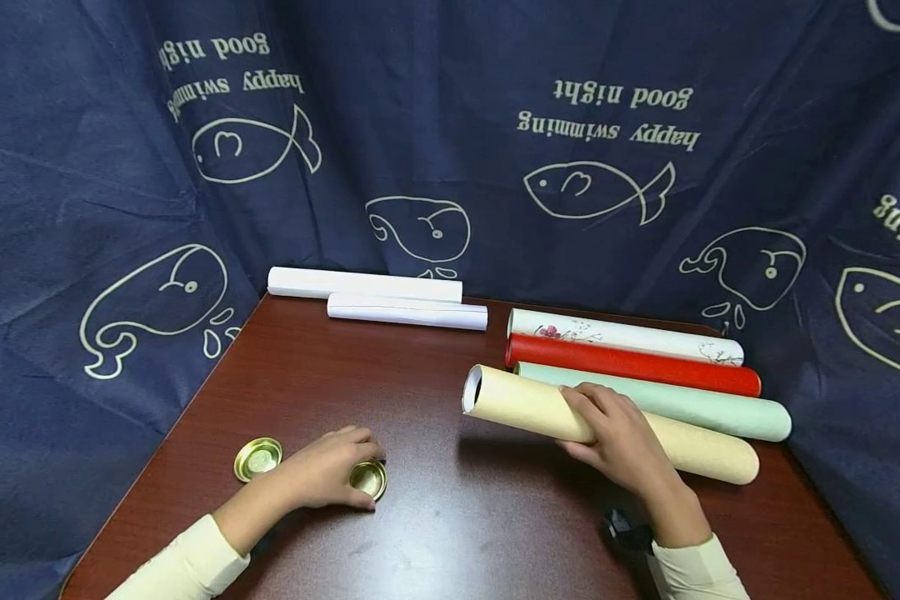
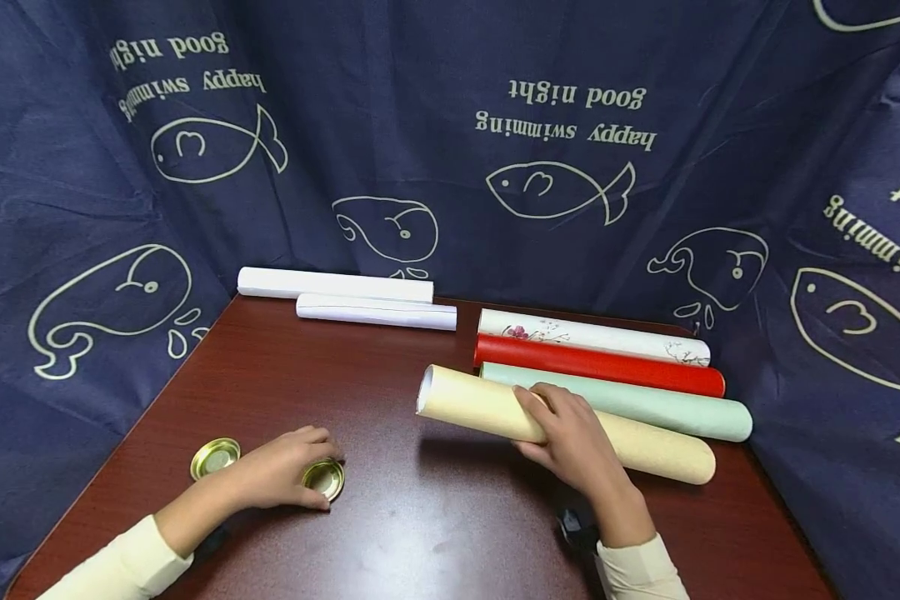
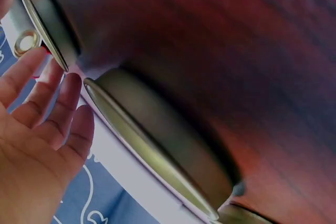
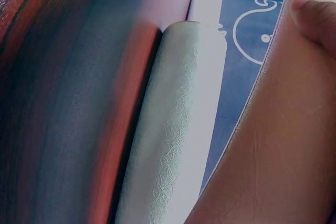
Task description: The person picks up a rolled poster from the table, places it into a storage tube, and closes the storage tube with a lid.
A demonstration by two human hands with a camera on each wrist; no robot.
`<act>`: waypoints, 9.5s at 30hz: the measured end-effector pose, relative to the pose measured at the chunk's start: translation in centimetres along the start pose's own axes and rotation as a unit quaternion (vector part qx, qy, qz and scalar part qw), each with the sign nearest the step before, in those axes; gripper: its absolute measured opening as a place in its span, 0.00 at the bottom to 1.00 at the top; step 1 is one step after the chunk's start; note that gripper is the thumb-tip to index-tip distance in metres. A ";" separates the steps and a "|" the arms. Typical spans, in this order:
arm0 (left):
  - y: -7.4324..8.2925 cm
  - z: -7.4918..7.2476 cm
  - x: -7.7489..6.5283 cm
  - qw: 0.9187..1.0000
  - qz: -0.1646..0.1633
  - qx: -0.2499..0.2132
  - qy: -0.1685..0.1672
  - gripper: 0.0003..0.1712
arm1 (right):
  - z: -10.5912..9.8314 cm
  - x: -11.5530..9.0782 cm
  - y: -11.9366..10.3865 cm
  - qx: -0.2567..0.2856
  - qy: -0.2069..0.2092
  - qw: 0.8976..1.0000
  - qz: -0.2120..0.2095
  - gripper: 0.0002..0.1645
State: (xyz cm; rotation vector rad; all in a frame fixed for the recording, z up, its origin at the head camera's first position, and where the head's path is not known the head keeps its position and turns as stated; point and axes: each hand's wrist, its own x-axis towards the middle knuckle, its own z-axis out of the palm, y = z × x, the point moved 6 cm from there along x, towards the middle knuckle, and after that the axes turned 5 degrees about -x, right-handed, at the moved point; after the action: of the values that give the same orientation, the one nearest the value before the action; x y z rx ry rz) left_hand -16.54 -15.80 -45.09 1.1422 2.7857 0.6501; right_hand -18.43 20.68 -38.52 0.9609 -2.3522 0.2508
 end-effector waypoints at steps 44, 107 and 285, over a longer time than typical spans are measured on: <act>4.3 -3.5 6.2 0.875 0.016 -0.446 0.187 0.34 | 1.5 0.9 -3.8 -0.006 -0.014 0.998 -0.059 0.42; -13.7 -8.4 14.9 0.977 -0.173 -0.001 0.123 0.25 | 5.1 -1.9 9.9 -0.080 -0.151 0.977 0.130 0.50; -5.1 -2.4 -6.1 0.998 -0.023 0.000 0.052 0.26 | 9.6 12.9 12.5 0.050 -0.200 0.974 0.094 0.45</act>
State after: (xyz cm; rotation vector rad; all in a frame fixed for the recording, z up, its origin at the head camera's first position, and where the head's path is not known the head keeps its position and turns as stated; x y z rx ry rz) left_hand -16.05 -24.06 -45.60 1.0705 2.8888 0.7264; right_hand -38.66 18.61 -38.37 0.9023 -2.8312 0.2725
